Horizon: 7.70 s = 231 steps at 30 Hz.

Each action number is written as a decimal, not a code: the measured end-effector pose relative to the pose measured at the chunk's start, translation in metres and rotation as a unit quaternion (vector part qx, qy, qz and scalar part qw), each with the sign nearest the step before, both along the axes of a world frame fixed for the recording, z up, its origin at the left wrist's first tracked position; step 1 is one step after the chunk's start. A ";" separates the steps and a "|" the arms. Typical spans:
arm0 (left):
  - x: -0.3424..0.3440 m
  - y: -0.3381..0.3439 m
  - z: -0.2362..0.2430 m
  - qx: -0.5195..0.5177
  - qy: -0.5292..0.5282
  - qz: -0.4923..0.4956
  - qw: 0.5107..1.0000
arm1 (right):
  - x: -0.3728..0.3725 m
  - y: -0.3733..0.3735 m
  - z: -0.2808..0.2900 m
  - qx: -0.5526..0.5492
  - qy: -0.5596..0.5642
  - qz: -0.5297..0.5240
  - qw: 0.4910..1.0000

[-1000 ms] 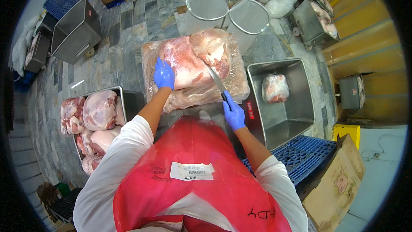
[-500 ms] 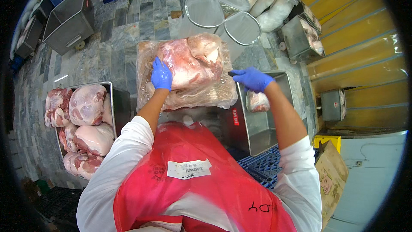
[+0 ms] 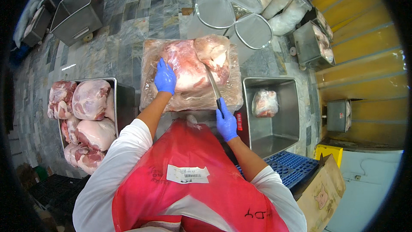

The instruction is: The person cuts a large piece of raw meat on a plastic-lined cutting board using a knife, then places the cut portion into a metal tray. The person repeats this process with another piece of meat, trimming and separating it before placing it in the tray.

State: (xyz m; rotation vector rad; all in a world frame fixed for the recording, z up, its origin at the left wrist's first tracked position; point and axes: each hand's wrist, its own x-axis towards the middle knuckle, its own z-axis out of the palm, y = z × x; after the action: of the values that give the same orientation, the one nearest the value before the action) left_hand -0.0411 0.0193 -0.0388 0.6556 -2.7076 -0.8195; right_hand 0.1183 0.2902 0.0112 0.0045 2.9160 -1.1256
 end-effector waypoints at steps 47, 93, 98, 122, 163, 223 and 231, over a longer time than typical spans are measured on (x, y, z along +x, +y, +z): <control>0.029 -0.073 -0.003 -0.100 -0.221 -0.070 0.968 | -0.178 0.043 -0.027 -0.036 0.245 -0.036 0.968; 0.206 -0.114 0.011 0.030 -0.225 0.077 0.971 | -0.358 0.031 -0.094 -0.441 -0.054 0.007 0.896; 0.213 -0.117 0.015 0.060 -0.230 0.090 0.967 | -0.378 0.072 -0.099 -0.233 0.052 0.050 0.970; 0.093 -0.020 -0.083 0.448 -0.004 0.070 0.891 | -0.214 0.125 -0.086 -0.422 -0.161 -0.152 0.879; 0.079 0.011 -0.039 0.708 -0.120 0.011 0.696 | -0.177 0.059 -0.145 -0.127 -0.129 0.026 0.983; 0.166 -0.100 0.130 0.598 0.046 -0.011 0.800 | -0.056 -0.067 -0.035 0.233 -0.036 0.596 0.768; 0.186 -0.060 -0.005 0.834 -0.173 -0.033 0.523 | -0.061 -0.148 0.026 0.082 -0.240 0.446 0.858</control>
State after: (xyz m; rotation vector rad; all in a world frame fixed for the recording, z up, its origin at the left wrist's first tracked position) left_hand 0.1450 -0.0411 -0.0439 0.9147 -1.0898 -3.4582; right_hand 0.0577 0.1426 0.0368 -0.8327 2.1058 -0.5819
